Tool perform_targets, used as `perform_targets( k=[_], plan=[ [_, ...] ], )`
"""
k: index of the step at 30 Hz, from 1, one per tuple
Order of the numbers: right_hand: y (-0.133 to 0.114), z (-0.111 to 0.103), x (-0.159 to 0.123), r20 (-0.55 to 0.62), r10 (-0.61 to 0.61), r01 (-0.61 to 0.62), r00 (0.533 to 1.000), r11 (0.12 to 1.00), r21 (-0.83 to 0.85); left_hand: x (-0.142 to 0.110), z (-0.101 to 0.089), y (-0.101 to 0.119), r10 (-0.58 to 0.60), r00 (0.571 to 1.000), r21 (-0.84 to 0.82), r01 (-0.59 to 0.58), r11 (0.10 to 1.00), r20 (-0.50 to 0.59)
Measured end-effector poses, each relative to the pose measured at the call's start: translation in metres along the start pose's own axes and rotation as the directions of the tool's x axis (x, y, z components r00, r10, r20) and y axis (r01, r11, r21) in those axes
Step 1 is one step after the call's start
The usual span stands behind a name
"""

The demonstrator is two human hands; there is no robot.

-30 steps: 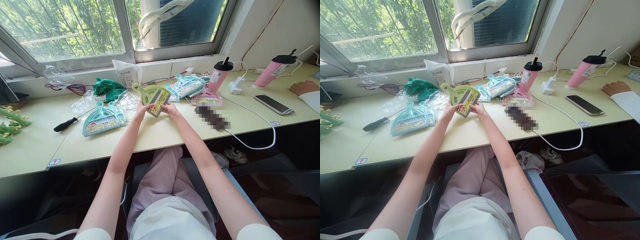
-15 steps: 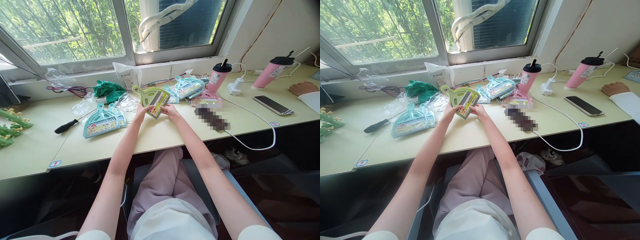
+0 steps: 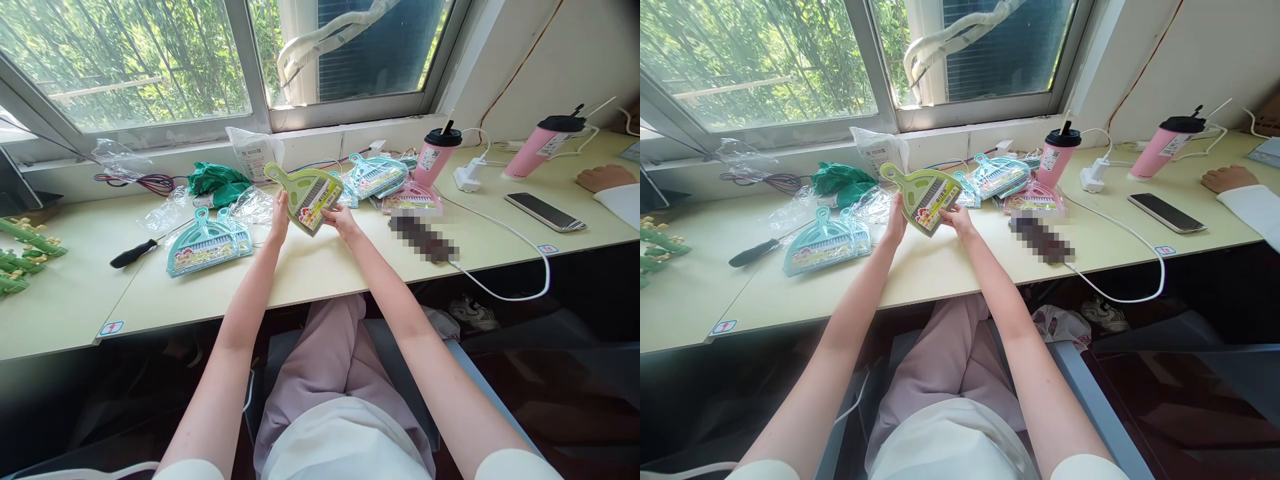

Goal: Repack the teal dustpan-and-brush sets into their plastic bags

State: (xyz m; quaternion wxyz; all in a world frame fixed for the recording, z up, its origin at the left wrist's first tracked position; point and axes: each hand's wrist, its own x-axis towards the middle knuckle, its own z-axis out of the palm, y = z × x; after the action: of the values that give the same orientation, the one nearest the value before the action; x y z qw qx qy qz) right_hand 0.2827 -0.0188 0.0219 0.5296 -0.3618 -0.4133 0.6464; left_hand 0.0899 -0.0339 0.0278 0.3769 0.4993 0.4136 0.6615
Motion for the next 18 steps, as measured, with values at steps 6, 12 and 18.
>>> perform_targets(
  k=[6,12,18],
  plan=[
    [0.005,-0.006,0.006,-0.037,-0.015,0.014,0.999,1.0,-0.028,0.005,-0.023,-0.006,0.116,0.99,0.656,-0.036,0.754,-0.08],
    [0.005,-0.01,0.011,-0.135,-0.027,0.031,0.99,0.999,0.028,-0.002,-0.022,-0.006,-0.052,0.999,0.909,0.013,0.417,0.01],
    [0.003,-0.018,0.017,-0.247,-0.003,0.035,0.969,0.992,0.124,-0.006,-0.014,0.002,0.007,0.971,0.913,-0.227,0.34,0.239]
  ],
)
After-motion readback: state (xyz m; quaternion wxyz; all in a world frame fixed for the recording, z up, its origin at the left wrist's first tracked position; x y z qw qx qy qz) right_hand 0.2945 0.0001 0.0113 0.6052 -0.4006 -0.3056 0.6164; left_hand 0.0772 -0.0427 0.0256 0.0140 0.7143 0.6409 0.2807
